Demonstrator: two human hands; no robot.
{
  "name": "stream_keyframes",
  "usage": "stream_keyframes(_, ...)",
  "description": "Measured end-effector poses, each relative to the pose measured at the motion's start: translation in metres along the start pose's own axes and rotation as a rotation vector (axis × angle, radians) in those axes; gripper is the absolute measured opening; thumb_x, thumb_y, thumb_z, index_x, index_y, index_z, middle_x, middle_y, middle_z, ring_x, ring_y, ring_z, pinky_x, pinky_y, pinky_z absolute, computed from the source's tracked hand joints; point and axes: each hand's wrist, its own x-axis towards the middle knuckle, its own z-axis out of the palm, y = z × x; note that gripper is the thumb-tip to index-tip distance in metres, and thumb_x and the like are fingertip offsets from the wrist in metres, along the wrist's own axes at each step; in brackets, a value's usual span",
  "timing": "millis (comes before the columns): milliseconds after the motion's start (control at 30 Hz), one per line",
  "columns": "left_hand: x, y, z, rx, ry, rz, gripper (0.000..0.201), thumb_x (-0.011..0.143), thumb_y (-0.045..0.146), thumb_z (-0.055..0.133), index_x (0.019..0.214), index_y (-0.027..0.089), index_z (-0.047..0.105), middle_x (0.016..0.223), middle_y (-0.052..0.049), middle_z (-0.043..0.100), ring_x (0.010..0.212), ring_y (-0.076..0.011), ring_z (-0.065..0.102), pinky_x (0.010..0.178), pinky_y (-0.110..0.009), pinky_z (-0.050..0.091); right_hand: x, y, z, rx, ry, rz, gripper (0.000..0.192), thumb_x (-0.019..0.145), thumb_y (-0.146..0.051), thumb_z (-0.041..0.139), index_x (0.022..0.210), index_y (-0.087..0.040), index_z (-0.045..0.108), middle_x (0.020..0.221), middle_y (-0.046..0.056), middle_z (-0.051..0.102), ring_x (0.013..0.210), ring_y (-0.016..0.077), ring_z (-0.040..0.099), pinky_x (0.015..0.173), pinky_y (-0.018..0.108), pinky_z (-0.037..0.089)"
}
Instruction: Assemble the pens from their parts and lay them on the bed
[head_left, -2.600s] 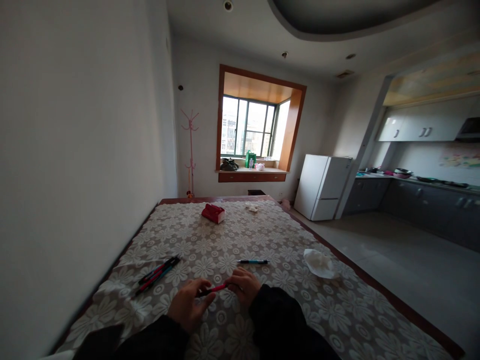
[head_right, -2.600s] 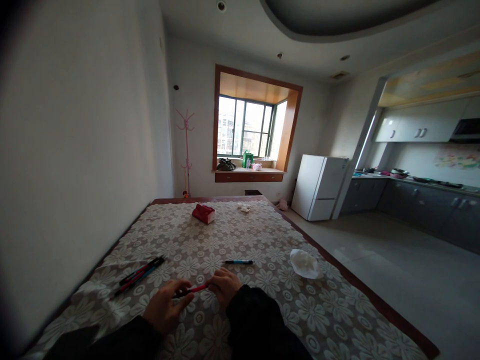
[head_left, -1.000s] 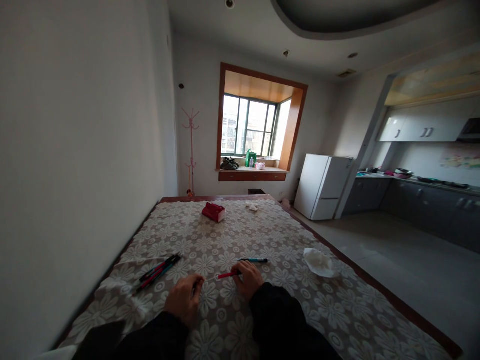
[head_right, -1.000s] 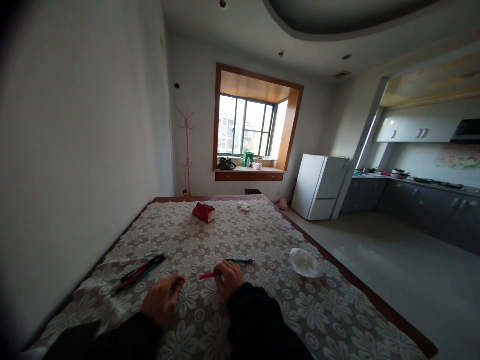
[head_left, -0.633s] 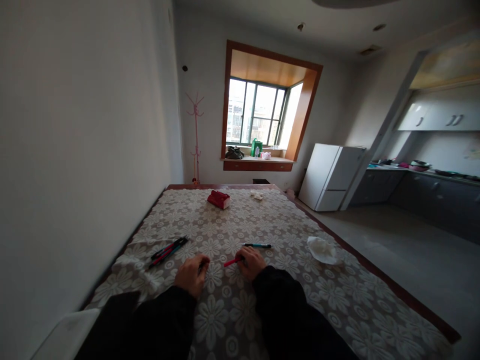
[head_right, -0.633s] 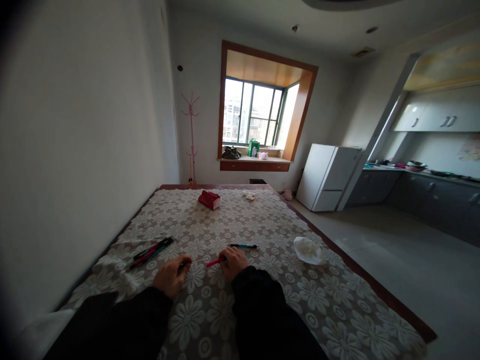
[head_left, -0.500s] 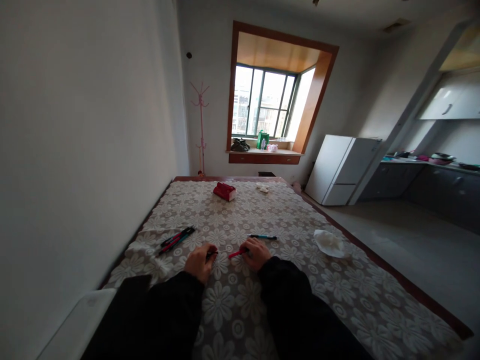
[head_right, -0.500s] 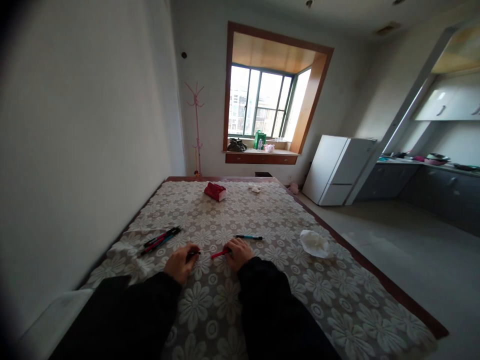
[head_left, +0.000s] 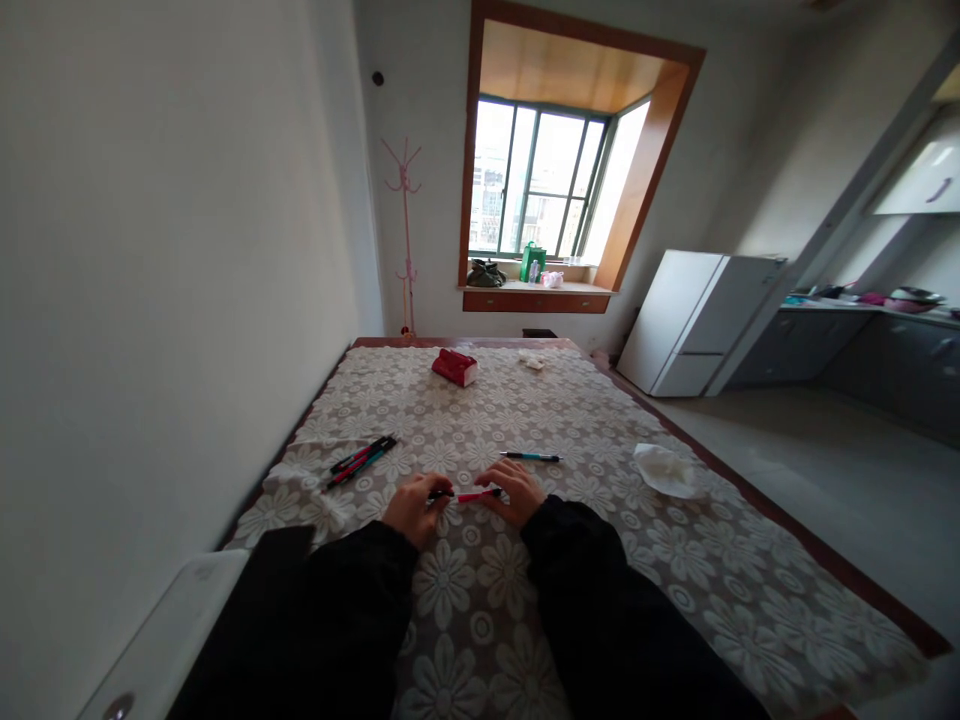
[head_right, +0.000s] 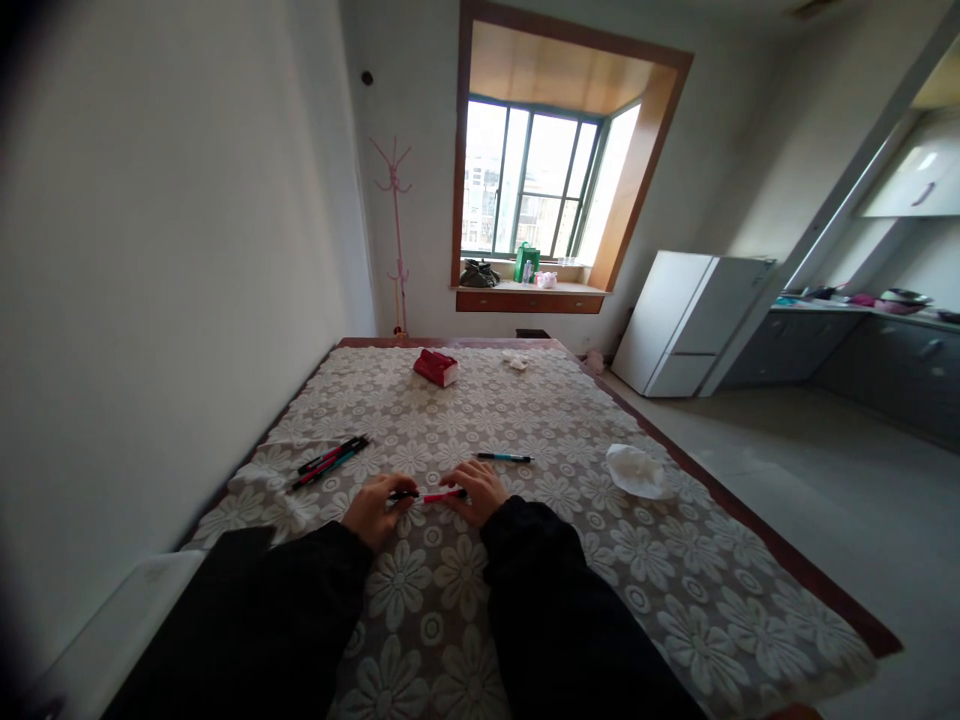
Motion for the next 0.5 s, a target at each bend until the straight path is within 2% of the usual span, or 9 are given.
stream_keyframes(67,0.0,0.0,0.001,-0.007,-0.005,0.0,0.019,0.077,0.015,0.058,0.093,0.024,0.064,0.087,-0.002,0.066,0.083,-0.0156,0.063,0.08,-0.027,0.049,0.0,0.001,0.001,-0.004,-0.009,0.002,0.004,0.087,-0.024,0.058,0.087,-0.023,0.062,0.088,0.003,0.063,0.088,0.0202,0.054,0.083,0.034,0.039)
stream_keyframes(133,0.0,-0.001,0.001,-0.01,-0.005,-0.004,0.02,0.077,0.013,0.057,0.093,0.024,0.064,0.088,-0.001,0.065,0.083,-0.0153,0.063,0.081,-0.027,0.049,0.0,0.003,0.003,-0.018,-0.001,0.037,0.005,0.085,-0.018,0.058,0.082,-0.022,0.06,0.087,0.003,0.062,0.088,0.02,0.053,0.082,0.033,0.039)
stream_keyframes(333,0.0,-0.003,-0.002,0.074,0.015,-0.017,0.028,0.075,0.006,0.051,0.094,0.023,0.065,0.09,-0.002,0.066,0.089,-0.0169,0.06,0.084,-0.03,0.046,0.0,0.013,0.007,-0.104,0.03,0.252,0.015,0.077,-0.005,0.055,0.076,-0.02,0.055,0.085,0.003,0.06,0.088,0.0199,0.052,0.079,0.031,0.037)
stream_keyframes(500,0.0,-0.003,-0.004,0.115,0.029,-0.061,0.032,0.073,0.003,0.048,0.093,0.023,0.064,0.09,-0.002,0.068,0.092,-0.0188,0.06,0.085,-0.031,0.045,-0.002,0.021,0.01,-0.142,0.042,0.297,0.016,0.075,-0.004,0.053,0.076,-0.02,0.053,0.085,0.003,0.058,0.087,0.0204,0.05,0.077,0.031,0.036)
